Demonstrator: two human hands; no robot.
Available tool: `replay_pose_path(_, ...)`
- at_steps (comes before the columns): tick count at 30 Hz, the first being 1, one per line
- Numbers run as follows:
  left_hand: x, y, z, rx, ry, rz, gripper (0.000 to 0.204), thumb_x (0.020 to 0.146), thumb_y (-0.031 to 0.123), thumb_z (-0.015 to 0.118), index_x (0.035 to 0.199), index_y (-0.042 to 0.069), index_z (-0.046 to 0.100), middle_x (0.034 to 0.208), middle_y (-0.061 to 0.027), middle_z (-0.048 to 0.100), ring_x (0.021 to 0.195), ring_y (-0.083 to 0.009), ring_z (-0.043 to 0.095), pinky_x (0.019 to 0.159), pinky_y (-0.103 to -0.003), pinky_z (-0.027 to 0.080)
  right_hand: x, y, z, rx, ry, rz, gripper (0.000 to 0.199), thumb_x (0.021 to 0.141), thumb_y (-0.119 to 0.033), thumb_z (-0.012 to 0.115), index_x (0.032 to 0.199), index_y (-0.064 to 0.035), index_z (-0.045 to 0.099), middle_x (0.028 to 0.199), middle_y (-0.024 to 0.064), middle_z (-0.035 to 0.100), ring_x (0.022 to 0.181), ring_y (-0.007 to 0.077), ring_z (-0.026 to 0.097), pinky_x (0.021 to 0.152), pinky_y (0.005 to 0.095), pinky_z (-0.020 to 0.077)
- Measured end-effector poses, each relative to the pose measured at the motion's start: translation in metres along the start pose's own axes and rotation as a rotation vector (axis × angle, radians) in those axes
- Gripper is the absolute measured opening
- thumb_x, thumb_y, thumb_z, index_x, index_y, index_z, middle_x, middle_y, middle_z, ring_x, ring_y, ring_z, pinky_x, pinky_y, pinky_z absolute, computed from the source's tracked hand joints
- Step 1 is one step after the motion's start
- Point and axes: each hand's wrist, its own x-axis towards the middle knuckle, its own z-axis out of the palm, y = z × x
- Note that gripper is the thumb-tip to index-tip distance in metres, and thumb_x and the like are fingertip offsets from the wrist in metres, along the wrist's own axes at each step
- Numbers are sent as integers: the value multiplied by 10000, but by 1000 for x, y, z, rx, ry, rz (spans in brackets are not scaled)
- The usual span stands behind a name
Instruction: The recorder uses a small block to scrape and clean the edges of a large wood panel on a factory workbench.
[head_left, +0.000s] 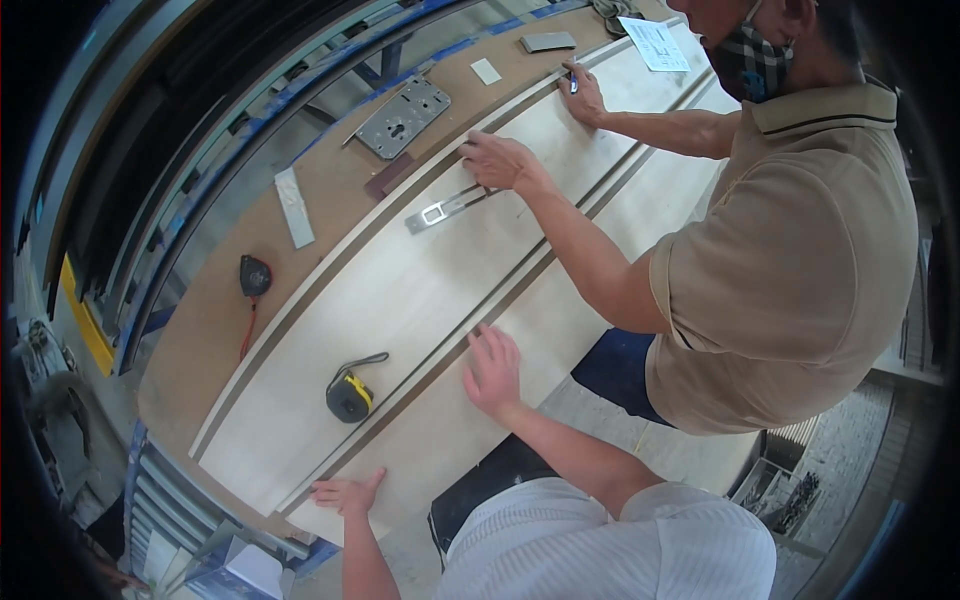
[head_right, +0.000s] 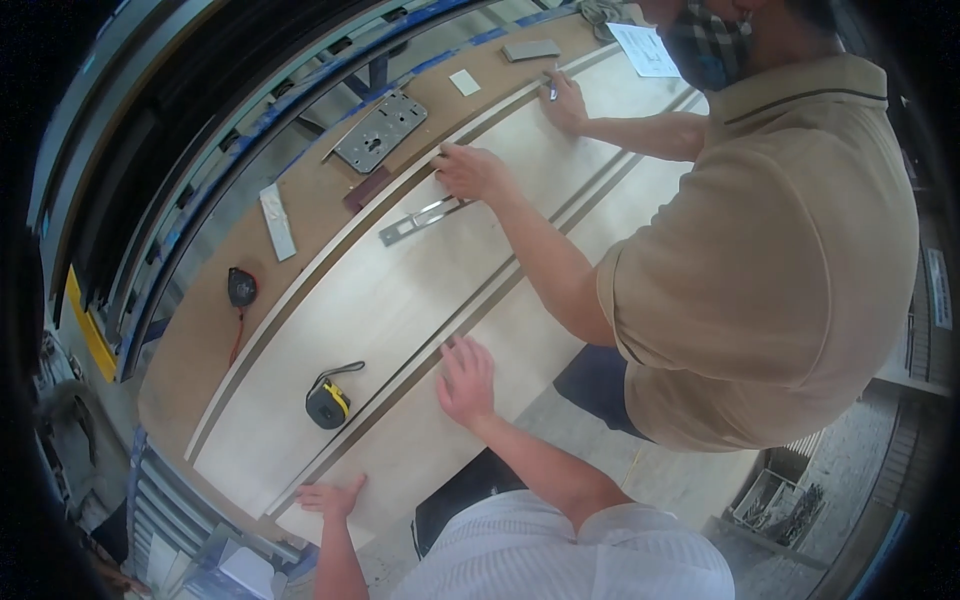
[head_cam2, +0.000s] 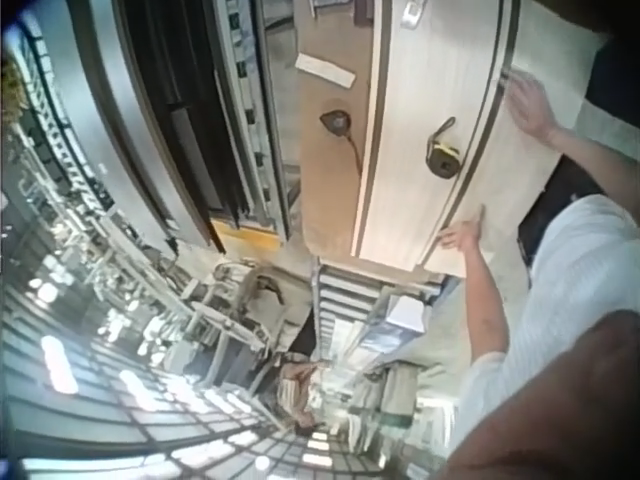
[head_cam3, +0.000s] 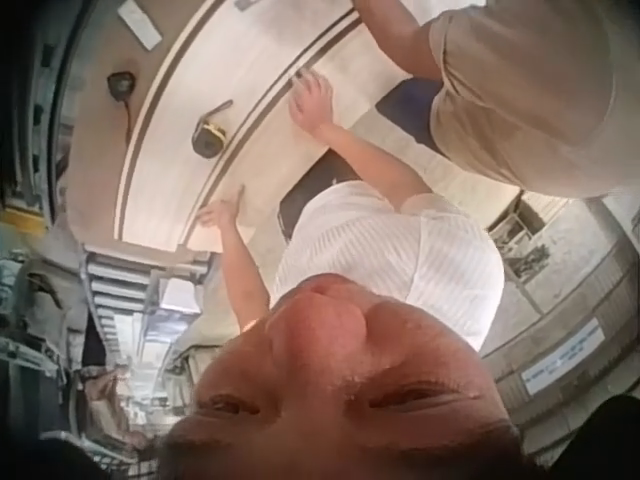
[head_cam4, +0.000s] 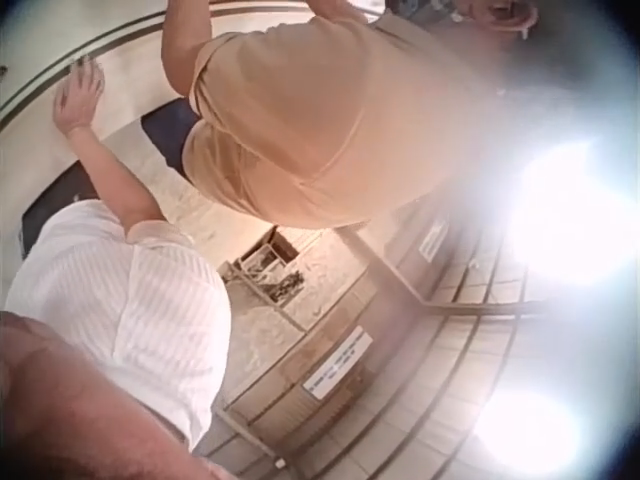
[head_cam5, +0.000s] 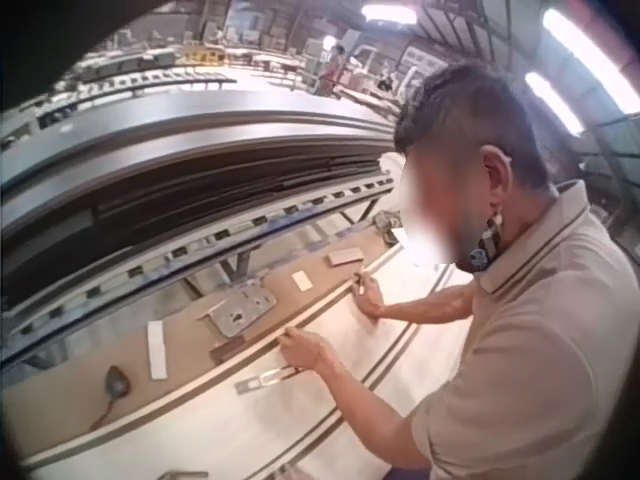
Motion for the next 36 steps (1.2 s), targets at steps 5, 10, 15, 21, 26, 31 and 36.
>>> replay_pose_path(5, -20, 3, -12, 7, -10, 66, 1581, 568, 718, 799, 1416, -184, -184, 1486, -456, -127, 1415, -561, -154, 1161, -594, -30, 139, -46, -14, 224, -22, 2, 567, 843, -191, 630, 1358, -14, 472, 1327, 186, 501, 1168, 376, 524, 959, 467, 446)
replay_pose_path(10, -19, 1, -12, -16, -16, 49, 1580, 567, 711, 806, 1419, -181, -181, 1495, -445, -127, 1421, -555, -143, 1164, -595, -10, 273, -44, -22, 29, -124, 357, 560, 898, -309, 571, 1359, -15, 452, 1522, 166, 333, 1282, 338, 495, 983, 464, 468)
replay_pose_path(15, -19, 2, -11, -67, 0, 29, 1584, 557, 674, 839, 1436, -145, -193, 1501, -432, -143, 1429, -545, -134, 1166, -605, 70, 316, 2, -32, -137, -240, 368, 546, 945, -388, 505, 1340, -13, 482, 1569, 156, 280, 1310, 329, 479, 1031, 457, 439)
replay_pose_path(21, -22, 5, -18, -82, 3, 0, 1587, 548, 645, 861, 1452, -104, -207, 1521, -394, -163, 1449, -513, -109, 1162, -598, 157, 314, 4, -26, -229, -269, 266, 572, 980, -446, 451, 1332, 3, 489, 1581, 176, 249, 1355, 347, 434, 1068, 460, 416)
replay_pose_path(26, -29, 9, -22, -77, -27, -15, 1589, 542, 642, 865, 1458, -99, -202, 1526, -387, -162, 1458, -499, -93, 1174, -570, 152, 320, -11, -22, -307, -328, 341, 615, 980, -453, 449, 1368, 23, 437, 1589, 229, 181, 1343, 386, 443, 1062, 449, 433)
replay_pose_path(31, -4, -5, 1, -99, 30, -9, 1655, 485, 613, 905, 1458, -35, -266, 1534, -332, -238, 1457, -474, -154, 1139, -628, 202, 309, -28, -18, -177, -151, 249, 482, 954, -390, 517, 1243, -4, 529, 1438, 206, 410, 1193, 382, 549, 948, 472, 481)
replay_pose_path(36, -5, -4, -3, -98, 19, -17, 1659, 483, 626, 900, 1456, -41, -265, 1532, -337, -235, 1457, -477, -145, 1132, -630, 218, 209, -40, -10, 202, 57, -211, 261, 873, -220, 639, 1077, -61, 612, 1211, 164, 577, 1049, 359, 589, 878, 453, 462)
